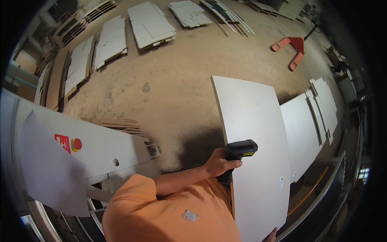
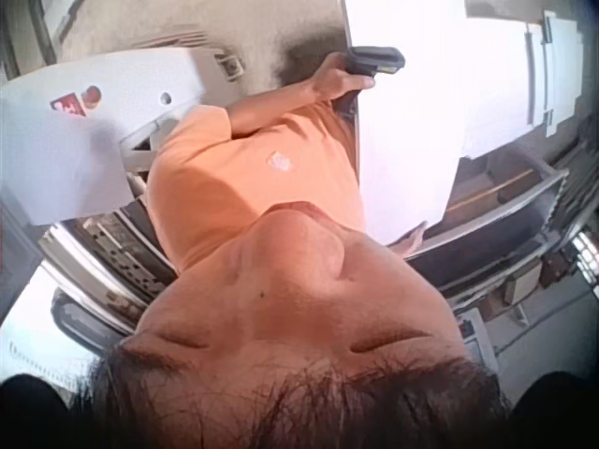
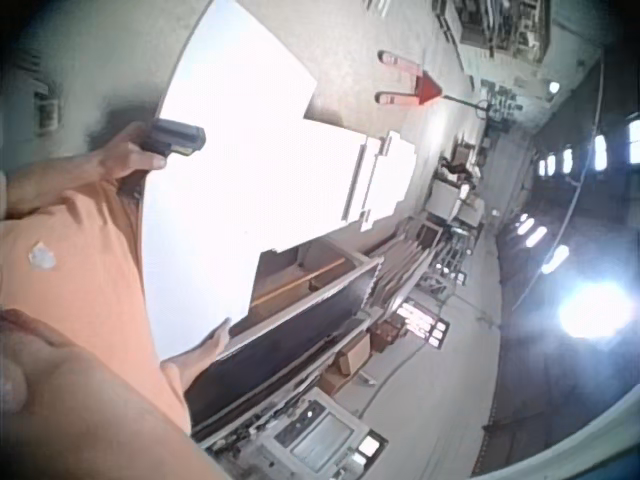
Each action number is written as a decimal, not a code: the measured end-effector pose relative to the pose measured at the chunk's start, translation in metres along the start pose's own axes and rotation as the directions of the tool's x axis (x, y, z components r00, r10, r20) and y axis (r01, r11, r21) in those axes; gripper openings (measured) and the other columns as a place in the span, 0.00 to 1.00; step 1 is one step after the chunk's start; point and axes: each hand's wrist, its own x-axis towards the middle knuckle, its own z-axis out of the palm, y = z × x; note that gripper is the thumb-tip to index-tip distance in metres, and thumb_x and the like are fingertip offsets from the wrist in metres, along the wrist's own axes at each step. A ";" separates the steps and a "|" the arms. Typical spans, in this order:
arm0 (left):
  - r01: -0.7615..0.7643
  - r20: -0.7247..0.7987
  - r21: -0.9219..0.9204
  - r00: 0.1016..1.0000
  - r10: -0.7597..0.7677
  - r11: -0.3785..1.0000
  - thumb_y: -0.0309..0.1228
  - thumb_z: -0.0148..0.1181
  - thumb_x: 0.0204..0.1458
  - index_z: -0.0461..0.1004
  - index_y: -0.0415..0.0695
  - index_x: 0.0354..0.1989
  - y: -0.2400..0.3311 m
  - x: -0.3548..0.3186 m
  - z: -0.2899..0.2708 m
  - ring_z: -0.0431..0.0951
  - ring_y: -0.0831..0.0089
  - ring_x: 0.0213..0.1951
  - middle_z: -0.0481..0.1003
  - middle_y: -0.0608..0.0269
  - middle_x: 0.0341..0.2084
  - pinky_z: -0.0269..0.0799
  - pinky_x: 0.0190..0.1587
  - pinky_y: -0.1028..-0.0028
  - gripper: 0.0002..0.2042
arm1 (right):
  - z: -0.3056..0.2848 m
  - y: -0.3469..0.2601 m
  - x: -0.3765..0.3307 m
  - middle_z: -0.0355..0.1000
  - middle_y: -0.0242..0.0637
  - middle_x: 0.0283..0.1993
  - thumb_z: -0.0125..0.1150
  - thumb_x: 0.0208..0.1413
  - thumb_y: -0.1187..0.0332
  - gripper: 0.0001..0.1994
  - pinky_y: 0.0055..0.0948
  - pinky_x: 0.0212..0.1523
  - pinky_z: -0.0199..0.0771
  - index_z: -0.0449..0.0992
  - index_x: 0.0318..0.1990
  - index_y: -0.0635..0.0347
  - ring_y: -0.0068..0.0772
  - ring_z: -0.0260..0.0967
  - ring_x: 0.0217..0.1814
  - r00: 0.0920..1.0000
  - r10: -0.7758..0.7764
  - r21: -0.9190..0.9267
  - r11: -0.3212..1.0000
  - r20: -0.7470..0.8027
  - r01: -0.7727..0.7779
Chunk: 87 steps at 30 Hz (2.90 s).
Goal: The person scans white panels with a handheld barcode scanner, places them on a machine table, and stacks them on the floor. The person repeats this process for multiple panels throughout the clip.
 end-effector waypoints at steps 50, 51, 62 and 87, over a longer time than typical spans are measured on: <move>-0.548 -0.643 0.163 -0.690 -0.333 0.820 0.31 0.67 0.46 0.73 0.36 0.18 0.177 -0.506 -1.106 0.65 0.83 0.19 0.69 0.74 0.15 0.58 0.22 0.75 0.13 | 1.448 -0.265 -1.215 0.72 0.61 0.54 0.65 0.50 0.40 0.46 0.42 0.56 0.72 0.68 0.55 0.86 0.52 0.73 0.55 -0.006 -0.064 -0.028 -0.507 0.998 0.861; -0.597 -0.613 0.156 -0.683 -0.397 0.787 0.31 0.67 0.46 0.73 0.36 0.18 0.183 -0.529 -1.112 0.66 0.83 0.19 0.69 0.73 0.16 0.58 0.22 0.75 0.13 | 1.460 -0.243 -1.263 0.72 0.62 0.54 0.65 0.50 0.40 0.46 0.42 0.56 0.72 0.68 0.55 0.86 0.52 0.73 0.55 -0.040 -0.062 0.001 -0.539 0.997 0.843; -0.671 -0.442 0.254 -0.721 -0.533 0.697 0.29 0.64 0.44 0.76 0.35 0.24 0.139 -0.816 -1.280 0.73 0.75 0.24 0.74 0.63 0.21 0.66 0.30 0.75 0.08 | 1.517 0.050 -1.620 0.74 0.63 0.50 0.67 0.47 0.40 0.45 0.42 0.54 0.73 0.71 0.52 0.85 0.54 0.74 0.54 -0.225 0.080 0.237 -0.451 0.971 0.860; -0.584 -0.836 -0.135 -0.367 -0.408 0.801 0.39 0.65 0.47 0.76 0.38 0.28 0.195 -1.424 -1.893 0.70 0.77 0.18 0.72 0.67 0.18 0.63 0.20 0.75 0.14 | 1.581 0.401 -2.083 0.72 0.68 0.53 0.63 0.49 0.39 0.44 0.40 0.62 0.66 0.71 0.51 0.85 0.58 0.69 0.60 -0.048 -0.426 -0.099 -0.317 0.904 0.943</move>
